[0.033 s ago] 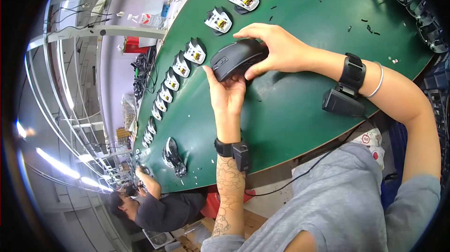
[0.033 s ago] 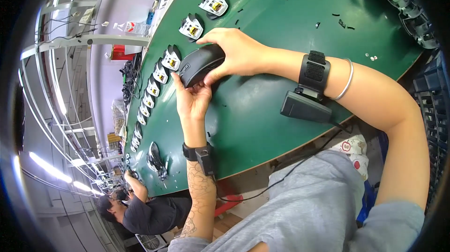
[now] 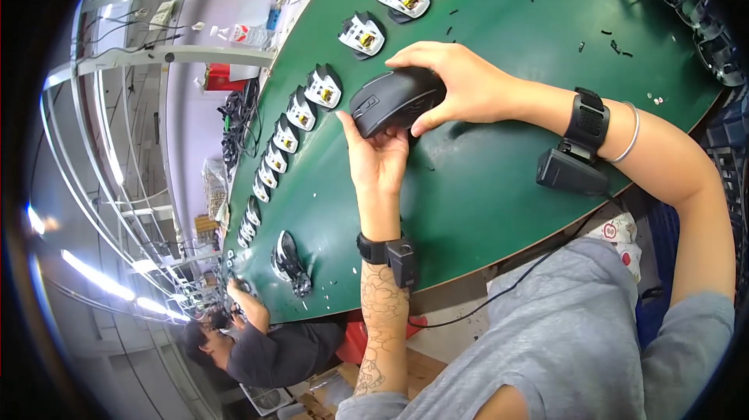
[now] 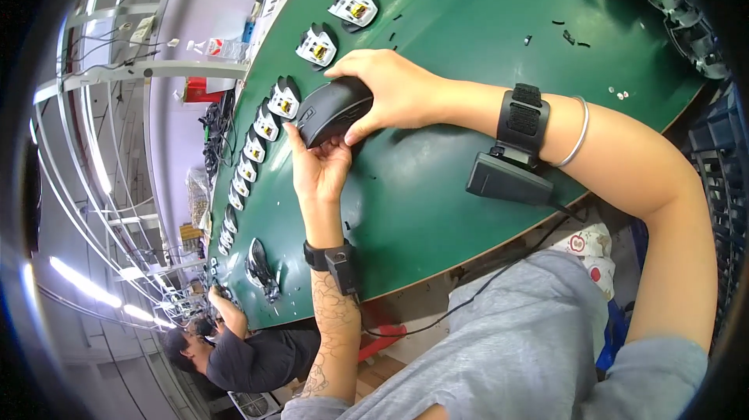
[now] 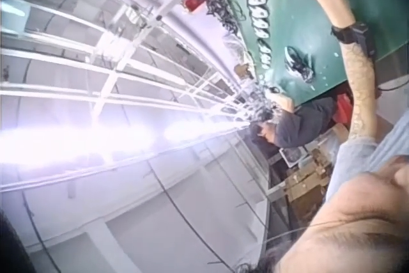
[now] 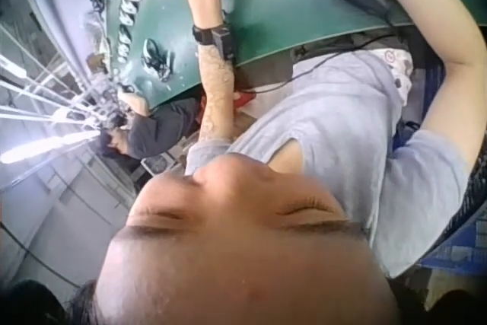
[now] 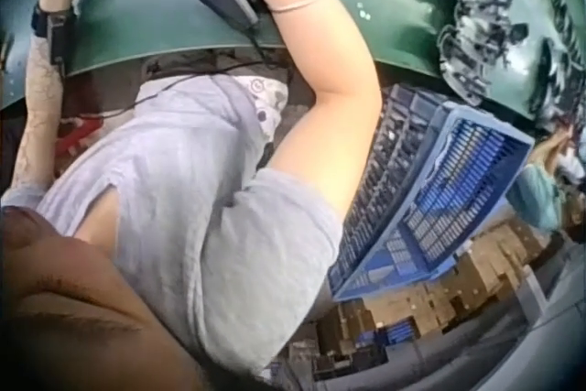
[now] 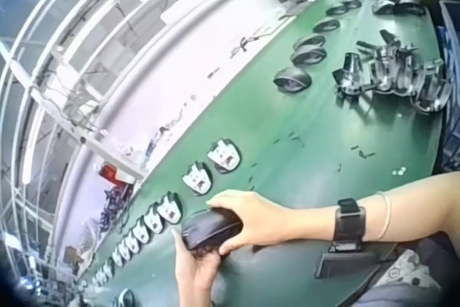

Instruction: Assembling the shell and internal components of computer mice on a production line.

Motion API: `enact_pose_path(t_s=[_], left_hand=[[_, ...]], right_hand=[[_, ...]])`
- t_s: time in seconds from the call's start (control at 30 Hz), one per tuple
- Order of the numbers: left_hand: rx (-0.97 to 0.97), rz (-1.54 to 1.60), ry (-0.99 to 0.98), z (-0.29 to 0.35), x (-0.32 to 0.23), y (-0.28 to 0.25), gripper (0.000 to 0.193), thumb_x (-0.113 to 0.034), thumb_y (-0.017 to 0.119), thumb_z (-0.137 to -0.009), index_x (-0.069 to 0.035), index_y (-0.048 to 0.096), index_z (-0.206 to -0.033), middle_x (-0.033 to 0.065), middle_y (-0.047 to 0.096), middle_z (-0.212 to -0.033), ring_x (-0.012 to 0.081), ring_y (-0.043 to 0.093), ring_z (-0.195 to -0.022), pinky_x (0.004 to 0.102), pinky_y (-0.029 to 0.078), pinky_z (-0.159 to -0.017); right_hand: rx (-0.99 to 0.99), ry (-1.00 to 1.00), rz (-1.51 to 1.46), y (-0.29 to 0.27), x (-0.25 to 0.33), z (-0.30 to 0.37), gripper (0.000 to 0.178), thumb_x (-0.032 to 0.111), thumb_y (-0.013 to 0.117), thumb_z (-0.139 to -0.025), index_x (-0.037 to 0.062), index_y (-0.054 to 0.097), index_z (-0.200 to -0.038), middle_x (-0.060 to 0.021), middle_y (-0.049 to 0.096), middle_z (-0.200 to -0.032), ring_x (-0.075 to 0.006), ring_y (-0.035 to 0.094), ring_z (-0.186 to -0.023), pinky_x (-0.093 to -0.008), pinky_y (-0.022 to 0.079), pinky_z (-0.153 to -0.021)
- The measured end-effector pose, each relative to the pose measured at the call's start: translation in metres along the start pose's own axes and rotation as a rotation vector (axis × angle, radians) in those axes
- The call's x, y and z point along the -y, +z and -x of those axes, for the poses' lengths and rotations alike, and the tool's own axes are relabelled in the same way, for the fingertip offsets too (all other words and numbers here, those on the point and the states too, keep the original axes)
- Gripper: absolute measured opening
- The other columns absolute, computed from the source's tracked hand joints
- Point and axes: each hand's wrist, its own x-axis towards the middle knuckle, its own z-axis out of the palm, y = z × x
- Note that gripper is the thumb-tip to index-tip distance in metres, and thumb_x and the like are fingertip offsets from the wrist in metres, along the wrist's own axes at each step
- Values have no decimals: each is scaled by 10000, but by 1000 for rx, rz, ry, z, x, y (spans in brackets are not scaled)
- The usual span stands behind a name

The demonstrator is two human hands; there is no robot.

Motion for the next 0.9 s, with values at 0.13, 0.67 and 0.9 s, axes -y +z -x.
enact_pose_path(t_s=[0.13, 0.67, 0.9], left_hand=[[185, 35, -87, 7, -8, -7, 553, -502, 442, -873, -13, 500, -1126, 113, 537, -1119, 231, 482, -1046, 380, 368, -955], [464, -769, 102, 20, -9, -9, 312, -239, 522, -899, 66, 584, -875, 129, 619, -709, 142, 571, -541, 203, 427, -504], [392, -775, 144, 25, 7, 4, 352, -279, 444, -933, 48, 563, -880, 88, 585, -685, 148, 558, -519, 211, 417, -485]], right_hand=[[14, 44, -16, 6, 1, 0, 652, 187, 787, -577, -35, 518, -1128, -166, 559, -1088, -277, 557, -991, -330, 452, -847], [2, 426, -266, 2, 13, -7, 607, 127, 734, -680, -18, 464, -1204, -195, 539, -1120, -260, 559, -1017, -334, 458, -870], [-12, 389, -291, -6, 13, -10, 650, 64, 705, -690, 34, 399, -1262, -168, 537, -1082, -238, 570, -979, -318, 473, -833]])
